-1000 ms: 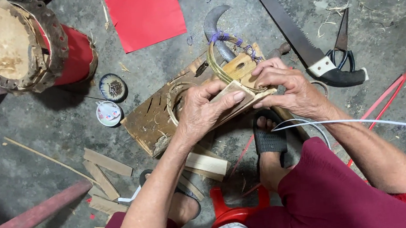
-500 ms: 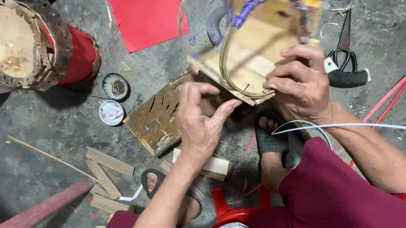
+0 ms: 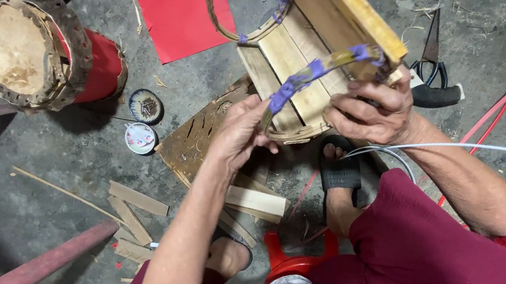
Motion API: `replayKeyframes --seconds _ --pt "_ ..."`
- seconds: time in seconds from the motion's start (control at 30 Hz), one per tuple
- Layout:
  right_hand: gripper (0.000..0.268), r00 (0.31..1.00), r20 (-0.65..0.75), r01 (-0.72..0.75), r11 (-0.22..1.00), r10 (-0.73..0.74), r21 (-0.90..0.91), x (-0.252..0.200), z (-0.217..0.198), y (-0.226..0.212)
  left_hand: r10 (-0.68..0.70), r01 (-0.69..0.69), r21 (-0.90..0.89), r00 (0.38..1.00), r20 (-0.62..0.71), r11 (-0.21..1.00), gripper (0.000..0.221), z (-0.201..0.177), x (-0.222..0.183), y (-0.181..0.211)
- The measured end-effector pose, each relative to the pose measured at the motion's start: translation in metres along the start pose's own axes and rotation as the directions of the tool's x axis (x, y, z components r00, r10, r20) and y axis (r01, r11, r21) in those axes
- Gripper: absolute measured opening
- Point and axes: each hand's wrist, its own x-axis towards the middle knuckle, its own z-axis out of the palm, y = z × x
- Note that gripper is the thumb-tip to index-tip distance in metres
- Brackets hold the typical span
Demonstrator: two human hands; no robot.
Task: Assembling and adjusting wooden components of a small instrument using a hammer, blade, and manual fitting techniques.
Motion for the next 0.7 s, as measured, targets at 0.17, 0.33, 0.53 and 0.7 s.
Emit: replayKeyframes --seconds 0.17,0.33,0.53,0.7 --pt "0.015 0.99 0.135 0.04 0.999 -0.039 -0.001 0.001 0.0 -0.004 -0.037 0.038 0.045 0.999 -0.028 0.998 0.04 0.0 0.022 -0.01" --pt "0.015 0.993 0.099 0.06 0.998 -0.056 -0.033 -0.006 0.028 0.001 0.01 -0.017 -0.045 0.988 -0.152 0.999 0.043 -0.021 0.039 -0.043" --pt "0.014 0.987 0.15 0.069 0.997 -0.065 -0.02 -0.006 0.04 0.002 0.16 -0.194 -0.063 0.921 -0.355 0.979 0.035 -0.027 0.043 -0.058" --pt "0.02 0.987 0.151 0.024 0.985 -0.051 0.171 -0.032 0.055 0.0 0.115 -0.188 -0.187 0.932 -0.344 0.964 0.041 -0.046 0.063 -0.094"
